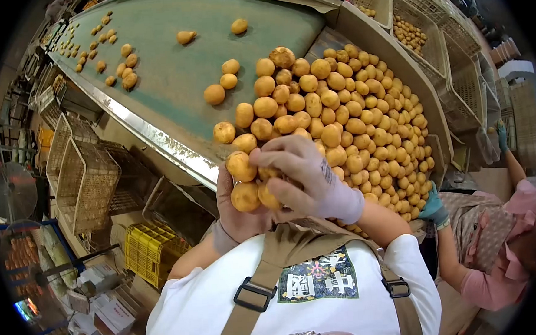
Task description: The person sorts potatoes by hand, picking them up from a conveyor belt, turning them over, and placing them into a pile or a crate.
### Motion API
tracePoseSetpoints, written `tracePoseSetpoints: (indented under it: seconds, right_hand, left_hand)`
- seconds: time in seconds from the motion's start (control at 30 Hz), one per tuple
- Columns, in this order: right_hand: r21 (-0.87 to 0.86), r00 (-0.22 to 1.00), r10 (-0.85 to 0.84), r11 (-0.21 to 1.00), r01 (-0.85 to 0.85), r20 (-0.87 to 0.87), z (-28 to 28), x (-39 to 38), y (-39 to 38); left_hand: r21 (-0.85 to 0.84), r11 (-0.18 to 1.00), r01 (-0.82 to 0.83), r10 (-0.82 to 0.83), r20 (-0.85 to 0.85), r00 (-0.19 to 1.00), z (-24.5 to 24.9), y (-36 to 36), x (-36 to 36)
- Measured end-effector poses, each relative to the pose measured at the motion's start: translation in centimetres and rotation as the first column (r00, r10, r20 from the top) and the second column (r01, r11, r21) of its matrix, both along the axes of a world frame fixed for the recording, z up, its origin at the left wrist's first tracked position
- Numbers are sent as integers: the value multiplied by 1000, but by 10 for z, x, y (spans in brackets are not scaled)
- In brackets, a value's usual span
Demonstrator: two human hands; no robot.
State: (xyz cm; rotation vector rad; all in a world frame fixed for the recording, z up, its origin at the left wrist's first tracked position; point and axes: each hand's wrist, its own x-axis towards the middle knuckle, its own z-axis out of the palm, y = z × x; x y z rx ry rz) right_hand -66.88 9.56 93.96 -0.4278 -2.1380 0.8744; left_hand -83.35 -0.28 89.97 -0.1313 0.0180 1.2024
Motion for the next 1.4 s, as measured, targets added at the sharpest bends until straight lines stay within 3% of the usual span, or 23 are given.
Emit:
tracePoseSetpoints:
  seconds: [0.07, 0.1, 0.13, 0.2, 0.27, 0.3, 0.4, 0.43, 0.53, 0.7, 0.8, 0.83, 0.97, 1.07, 1.13, 1.2, 1.23, 1.33, 1.4]
  right_hand:
    - [-131, 996, 67, 989, -74, -57, -1, -1, -5]
    - [-112, 994, 63, 991, -73, -84, -2, -1, -1]
    - [-96, 992, 62, 993, -72, -109, -2, -1, 6]
    - [-379, 993, -95, 923, 65, -62, 0, 3, 39]
    - [-4, 912, -377, 924, 383, 158, -17, -3, 86]
    - [96, 848, -395, 917, 387, 353, -46, -3, 110]
    - [408, 592, -545, 838, 363, 593, -59, -29, 134]
    - [296, 530, -433, 898, 327, 729, -54, -31, 143]
    - [204, 328, -299, 934, 292, 896, -12, -50, 140]
    - [233, 435, -333, 935, 267, 837, -40, -44, 152]
    - [-22, 587, -98, 981, 195, 804, -34, -23, 152]
    - [-38, 620, -94, 980, 196, 779, -40, -17, 150]
    - [53, 624, -227, 957, 286, 748, -57, -9, 129]
    - [-68, 621, -180, 933, 354, 762, -41, -13, 133]
    - [-42, 617, -256, 904, 425, 744, -51, -18, 136]
    - [-130, 631, -190, 896, 425, 753, -49, -19, 139]
    - [-172, 697, -202, 888, 427, 688, -58, -16, 141]
    - [-230, 775, -204, 882, 410, 598, -57, -11, 133]
    - [-210, 883, -324, 889, 407, 339, -74, 0, 134]
  left_hand:
    - [-132, 988, -76, 82, 39, 996, -6, -2, 0]
    - [-189, 980, -56, 58, 5, 998, -2, -1, -1]
    - [-98, 995, 13, -5, 82, 997, -4, 2, -1]
    - [32, 998, 60, -64, 139, 988, -1, 7, 6]
    - [67, 996, 67, -79, 186, 979, -12, 7, 8]
    - [84, 994, 70, -86, 207, 974, -16, 7, 7]
    - [52, 998, 47, -56, 183, 982, -13, 8, 5]
    - [76, 996, 53, -65, 160, 985, -12, 10, 5]
    - [72, 996, 59, -69, 138, 988, -8, 12, 3]
    - [65, 998, 27, -35, 134, 990, -7, 10, 5]
    - [46, 998, 36, -43, 163, 986, -8, 10, 4]
    - [74, 996, 44, -55, 148, 987, -12, 11, 2]
    - [71, 997, 27, -35, 109, 993, -9, 9, 5]
    - [79, 996, 45, -52, 96, 994, -7, 9, 4]
    - [54, 997, 55, -61, 132, 989, -3, 11, 6]
    - [75, 995, 59, -68, 115, 991, -1, 13, 9]
    - [14, 997, 71, -72, 182, 981, 4, 14, 13]
    - [37, 996, 80, -84, 125, 989, 3, 12, 13]
    - [33, 997, 66, -69, 111, 991, 5, 10, 11]
